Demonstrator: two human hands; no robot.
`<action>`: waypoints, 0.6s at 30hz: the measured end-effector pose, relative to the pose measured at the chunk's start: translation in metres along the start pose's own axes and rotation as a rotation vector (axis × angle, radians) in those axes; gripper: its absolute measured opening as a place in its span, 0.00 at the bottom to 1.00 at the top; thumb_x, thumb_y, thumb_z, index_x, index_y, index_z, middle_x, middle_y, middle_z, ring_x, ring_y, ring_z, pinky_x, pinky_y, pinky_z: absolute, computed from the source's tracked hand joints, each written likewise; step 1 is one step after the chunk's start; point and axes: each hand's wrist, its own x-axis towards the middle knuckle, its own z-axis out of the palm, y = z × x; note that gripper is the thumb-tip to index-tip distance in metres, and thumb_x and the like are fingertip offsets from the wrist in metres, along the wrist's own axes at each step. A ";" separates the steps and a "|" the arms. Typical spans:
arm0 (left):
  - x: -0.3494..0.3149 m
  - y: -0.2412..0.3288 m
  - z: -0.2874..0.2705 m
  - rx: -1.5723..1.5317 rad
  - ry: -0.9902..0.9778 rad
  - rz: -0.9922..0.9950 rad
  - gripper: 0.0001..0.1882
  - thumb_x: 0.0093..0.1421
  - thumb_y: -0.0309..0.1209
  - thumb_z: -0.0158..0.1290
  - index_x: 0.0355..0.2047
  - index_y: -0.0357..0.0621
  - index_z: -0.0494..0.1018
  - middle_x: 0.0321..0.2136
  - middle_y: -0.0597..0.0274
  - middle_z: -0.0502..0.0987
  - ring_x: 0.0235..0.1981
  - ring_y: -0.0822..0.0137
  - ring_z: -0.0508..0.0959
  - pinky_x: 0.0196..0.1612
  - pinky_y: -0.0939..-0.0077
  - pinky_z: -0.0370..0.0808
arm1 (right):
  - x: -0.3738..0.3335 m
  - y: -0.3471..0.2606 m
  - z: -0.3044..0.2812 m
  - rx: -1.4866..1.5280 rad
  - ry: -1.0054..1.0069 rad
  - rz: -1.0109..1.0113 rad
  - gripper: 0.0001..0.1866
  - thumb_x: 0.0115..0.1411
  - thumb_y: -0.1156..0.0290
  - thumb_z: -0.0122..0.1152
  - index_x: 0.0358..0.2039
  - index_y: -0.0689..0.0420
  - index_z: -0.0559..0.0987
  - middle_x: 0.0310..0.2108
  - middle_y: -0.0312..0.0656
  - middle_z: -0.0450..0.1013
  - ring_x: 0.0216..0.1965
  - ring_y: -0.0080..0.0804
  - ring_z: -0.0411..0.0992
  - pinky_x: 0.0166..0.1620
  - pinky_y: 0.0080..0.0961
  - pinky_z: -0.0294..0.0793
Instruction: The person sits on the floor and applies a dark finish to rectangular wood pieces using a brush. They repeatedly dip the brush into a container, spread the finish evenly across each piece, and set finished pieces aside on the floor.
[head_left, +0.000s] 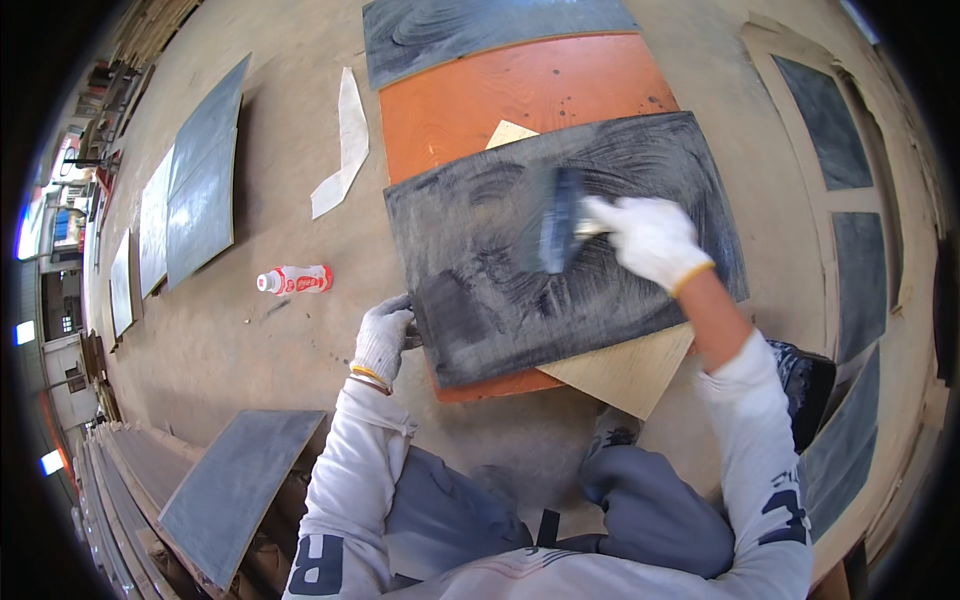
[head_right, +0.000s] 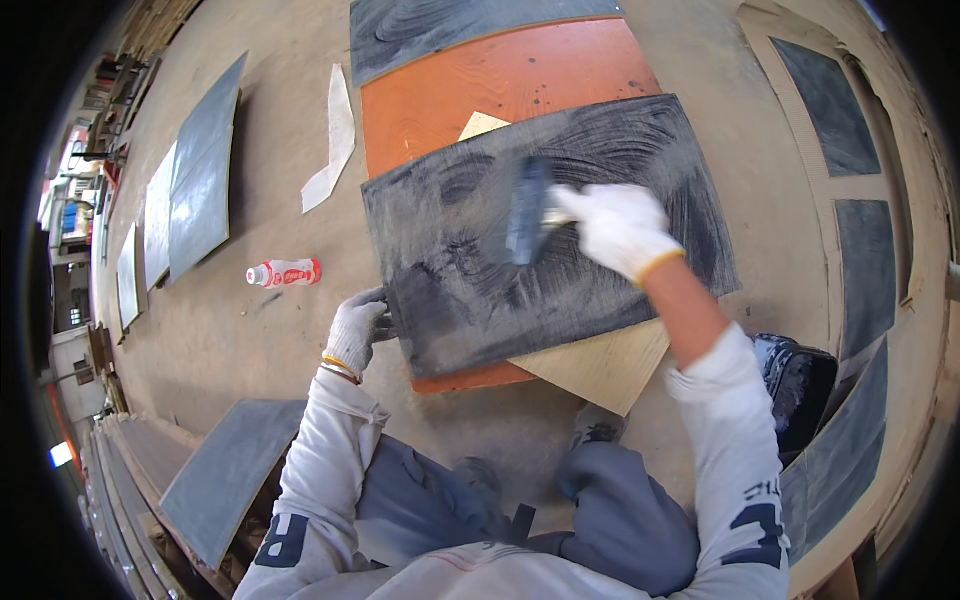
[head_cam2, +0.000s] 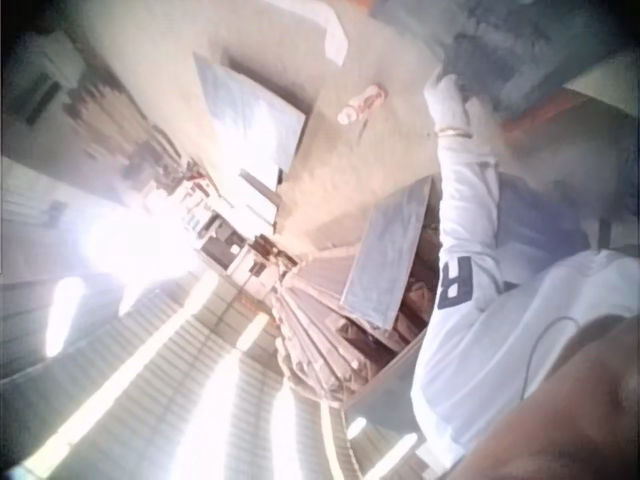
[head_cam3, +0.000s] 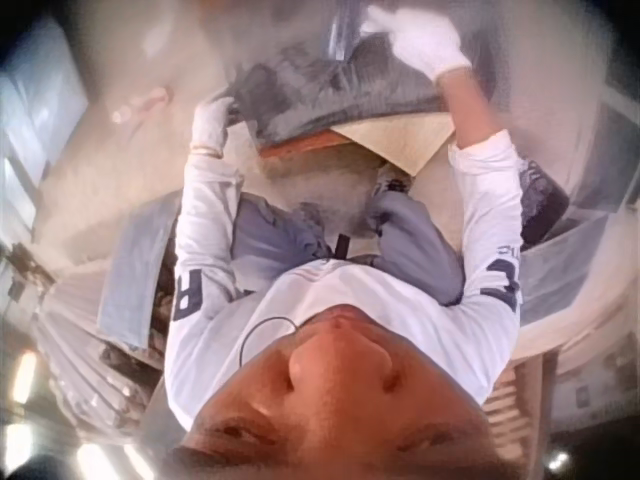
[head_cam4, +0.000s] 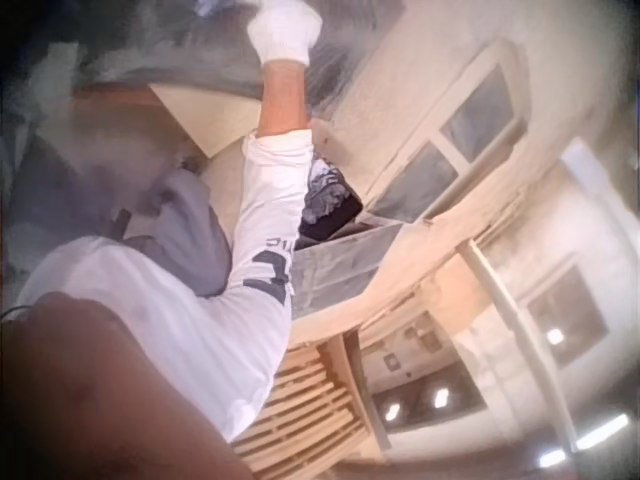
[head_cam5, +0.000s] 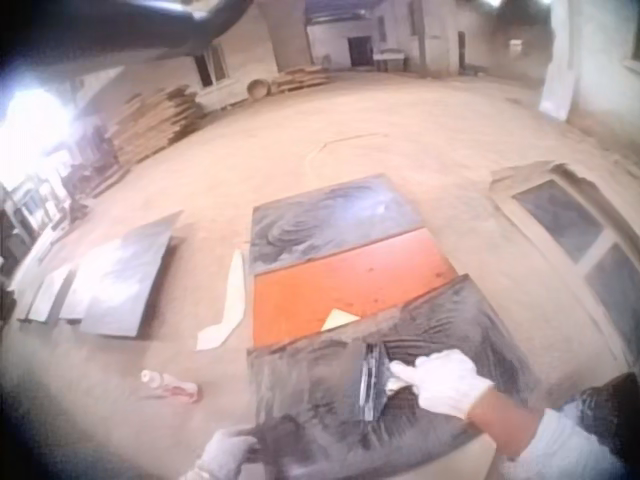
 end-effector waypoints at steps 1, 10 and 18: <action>-0.004 -0.001 0.000 -0.028 0.020 -0.012 0.24 0.66 0.24 0.53 0.63 0.33 0.76 0.43 0.54 0.86 0.33 0.64 0.86 0.37 0.69 0.85 | 0.024 -0.029 -0.002 0.027 -0.071 -0.075 0.19 0.62 0.70 0.56 0.53 0.42 0.80 0.34 0.44 0.82 0.37 0.48 0.84 0.38 0.48 0.81; -0.012 -0.021 -0.019 -0.097 -0.109 -0.014 0.32 0.69 0.25 0.52 0.73 0.36 0.62 0.40 0.56 0.85 0.36 0.66 0.86 0.39 0.69 0.83 | -0.030 -0.068 0.027 0.702 -0.006 0.266 0.16 0.63 0.58 0.62 0.49 0.47 0.84 0.42 0.48 0.83 0.45 0.54 0.81 0.48 0.43 0.80; 0.025 -0.024 -0.021 -0.144 -0.100 0.104 0.24 0.69 0.31 0.55 0.63 0.37 0.75 0.43 0.58 0.85 0.34 0.66 0.83 0.38 0.67 0.80 | -0.191 -0.041 0.048 0.763 0.411 0.849 0.14 0.62 0.66 0.69 0.45 0.59 0.79 0.35 0.51 0.80 0.37 0.49 0.80 0.44 0.40 0.78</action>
